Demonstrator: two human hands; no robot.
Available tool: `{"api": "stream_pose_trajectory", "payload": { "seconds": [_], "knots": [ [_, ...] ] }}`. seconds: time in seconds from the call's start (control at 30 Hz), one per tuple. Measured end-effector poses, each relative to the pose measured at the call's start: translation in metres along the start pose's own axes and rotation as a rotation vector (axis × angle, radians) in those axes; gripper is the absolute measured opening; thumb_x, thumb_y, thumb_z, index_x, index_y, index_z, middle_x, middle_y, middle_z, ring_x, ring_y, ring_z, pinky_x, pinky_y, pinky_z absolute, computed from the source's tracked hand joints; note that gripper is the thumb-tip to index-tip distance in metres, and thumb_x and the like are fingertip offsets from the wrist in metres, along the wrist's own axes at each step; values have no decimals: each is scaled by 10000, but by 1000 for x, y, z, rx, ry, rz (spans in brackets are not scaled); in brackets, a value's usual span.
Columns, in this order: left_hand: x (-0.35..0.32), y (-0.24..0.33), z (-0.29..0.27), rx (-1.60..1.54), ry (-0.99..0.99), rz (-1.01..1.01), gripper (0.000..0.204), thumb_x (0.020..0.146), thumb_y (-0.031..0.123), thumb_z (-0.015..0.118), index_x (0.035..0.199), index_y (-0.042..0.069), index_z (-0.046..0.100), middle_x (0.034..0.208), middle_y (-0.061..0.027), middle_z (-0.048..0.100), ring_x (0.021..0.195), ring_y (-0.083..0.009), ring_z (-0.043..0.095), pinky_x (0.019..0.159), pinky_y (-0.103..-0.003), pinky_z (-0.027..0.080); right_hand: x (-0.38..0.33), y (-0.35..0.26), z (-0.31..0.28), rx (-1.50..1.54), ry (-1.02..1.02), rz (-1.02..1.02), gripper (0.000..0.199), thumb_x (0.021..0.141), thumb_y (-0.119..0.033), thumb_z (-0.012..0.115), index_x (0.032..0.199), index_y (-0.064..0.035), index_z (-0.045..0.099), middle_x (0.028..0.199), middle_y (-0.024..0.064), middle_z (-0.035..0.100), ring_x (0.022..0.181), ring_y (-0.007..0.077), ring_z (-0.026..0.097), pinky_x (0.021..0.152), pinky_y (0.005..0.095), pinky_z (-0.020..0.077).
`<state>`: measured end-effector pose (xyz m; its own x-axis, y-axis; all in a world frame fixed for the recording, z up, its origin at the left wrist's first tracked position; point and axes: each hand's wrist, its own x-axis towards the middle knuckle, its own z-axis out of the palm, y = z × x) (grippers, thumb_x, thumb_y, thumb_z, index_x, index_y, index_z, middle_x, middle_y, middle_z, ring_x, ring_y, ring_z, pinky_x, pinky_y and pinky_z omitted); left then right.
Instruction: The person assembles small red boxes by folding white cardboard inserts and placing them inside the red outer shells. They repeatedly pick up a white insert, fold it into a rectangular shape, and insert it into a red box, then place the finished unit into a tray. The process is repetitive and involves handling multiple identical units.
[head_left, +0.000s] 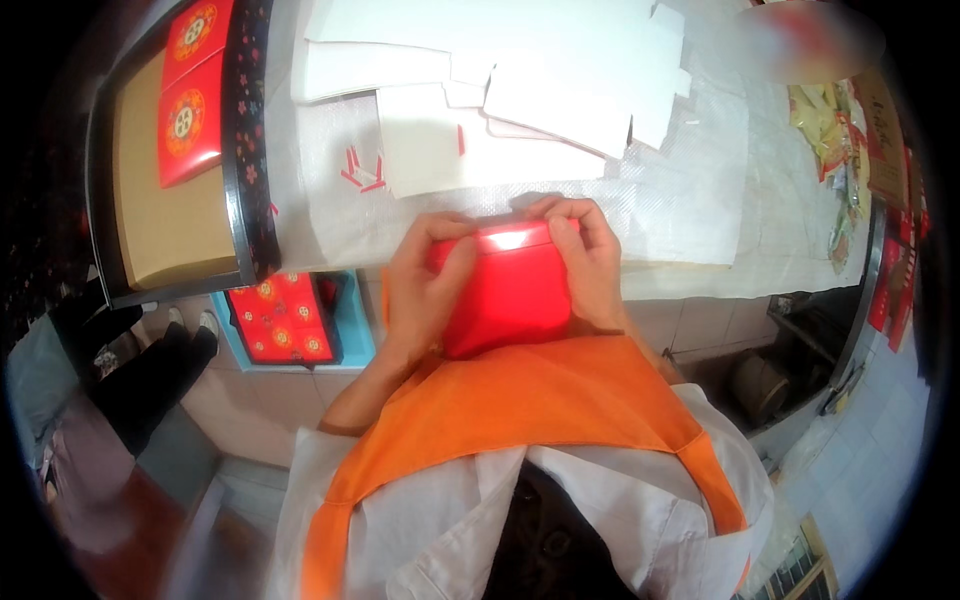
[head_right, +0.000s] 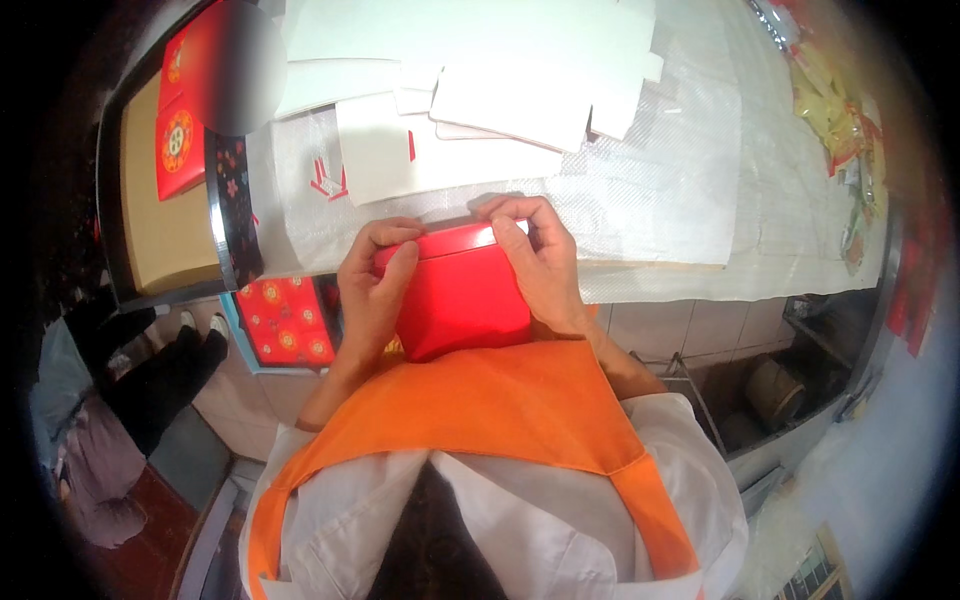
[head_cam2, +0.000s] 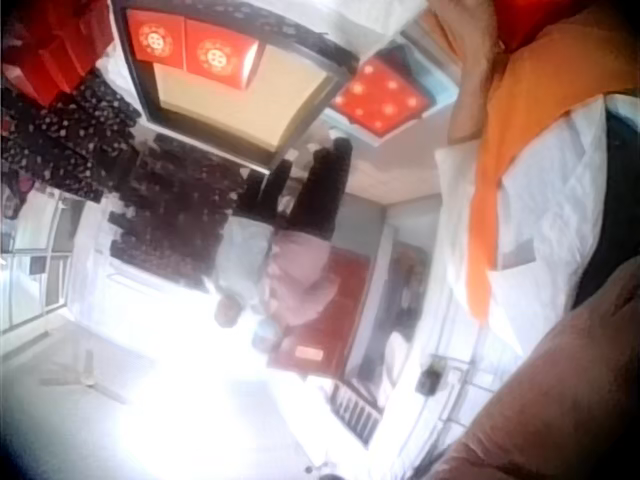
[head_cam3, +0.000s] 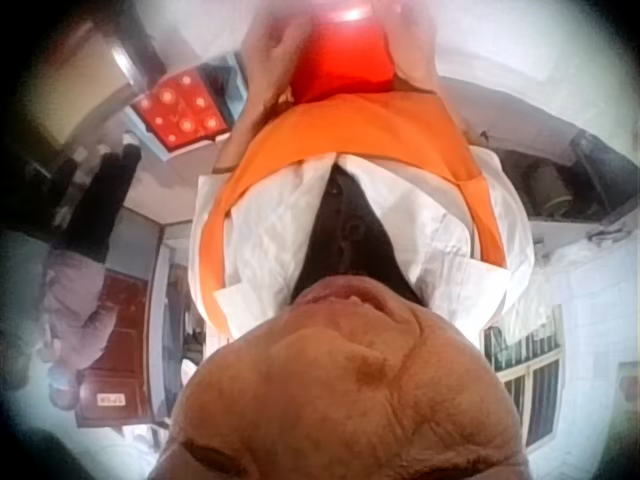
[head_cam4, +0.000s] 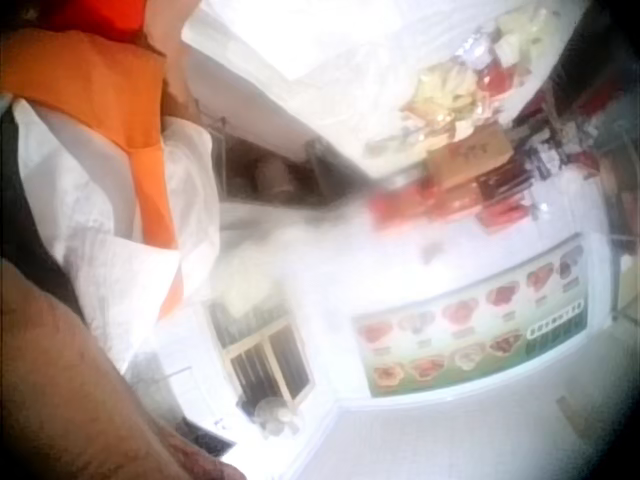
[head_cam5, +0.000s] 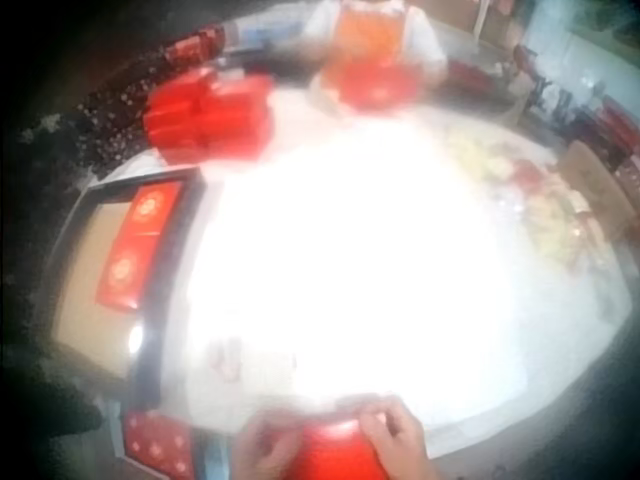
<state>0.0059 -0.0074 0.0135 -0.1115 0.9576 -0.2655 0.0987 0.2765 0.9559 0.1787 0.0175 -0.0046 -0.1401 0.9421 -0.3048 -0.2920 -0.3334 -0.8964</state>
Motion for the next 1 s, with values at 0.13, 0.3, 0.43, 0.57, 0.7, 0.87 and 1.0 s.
{"api": "stream_pose_trajectory", "payload": {
  "seconds": [0.13, 0.3, 0.43, 0.57, 0.7, 0.87, 1.0],
  "knots": [
    [-5, -8, 2, -25, 98, 21, 61, 813, 42, 579, 836, -13, 569, 919, -84, 591, 870, -145, 550, 799, -234, 415, -1, -1, 2, 4, 5, 55, 53, 890, -55, 482, 902, -11, 509, 999, 92, 572, 892, 108, 498, 799, 255, 419],
    [-7, -9, 2, -12, 125, 92, 40, 807, 17, 586, 811, -19, 569, 915, -89, 603, 855, -146, 557, 782, -234, 422, -4, 0, 1, 46, -18, 60, 60, 888, -49, 474, 883, -9, 518, 1008, 90, 575, 838, 89, 500, 741, 225, 430],
    [-10, -17, 1, -79, 117, 96, 56, 800, 6, 593, 771, -20, 553, 920, -92, 608, 846, -150, 560, 768, -235, 427, -8, 4, -4, -9, -32, 76, 58, 879, -29, 474, 872, -8, 527, 1053, 109, 568, 887, 110, 508, 782, 240, 423],
    [-12, -22, 0, -152, 103, 42, 71, 836, 41, 558, 791, -11, 541, 1032, -94, 587, 919, -155, 546, 814, -251, 419, -12, 12, -6, -214, -60, -122, 77, 881, -17, 454, 879, -16, 531, 1100, 130, 551, 947, 153, 519, 825, 261, 413],
    [-10, -19, 2, -855, 145, -197, 289, 834, 123, 560, 1092, 3, 512, 1193, -106, 511, 1094, -188, 470, 929, -295, 362, -3, 10, -15, -304, -19, -258, 77, 884, -13, 441, 877, -28, 516, 1123, 146, 537, 985, 183, 521, 839, 284, 415],
    [-7, -10, -10, -1375, -84, -279, 610, 731, 246, 630, 1246, 26, 387, 1276, -117, 414, 1188, -213, 385, 986, -324, 316, 37, -30, 19, 268, -99, -197, 74, 919, -88, 437, 869, -53, 479, 1123, 158, 528, 912, 170, 557, 745, 271, 495],
    [-11, -1, -14, -1174, -325, -220, 825, 653, 362, 683, 1307, 47, 289, 1326, -121, 339, 1232, -228, 326, 1003, -346, 295, 65, -54, 51, 239, -315, -220, 107, 931, -154, 439, 935, -55, 478, 1160, 164, 506, 942, 199, 562, 754, 280, 504]
  ]
}}
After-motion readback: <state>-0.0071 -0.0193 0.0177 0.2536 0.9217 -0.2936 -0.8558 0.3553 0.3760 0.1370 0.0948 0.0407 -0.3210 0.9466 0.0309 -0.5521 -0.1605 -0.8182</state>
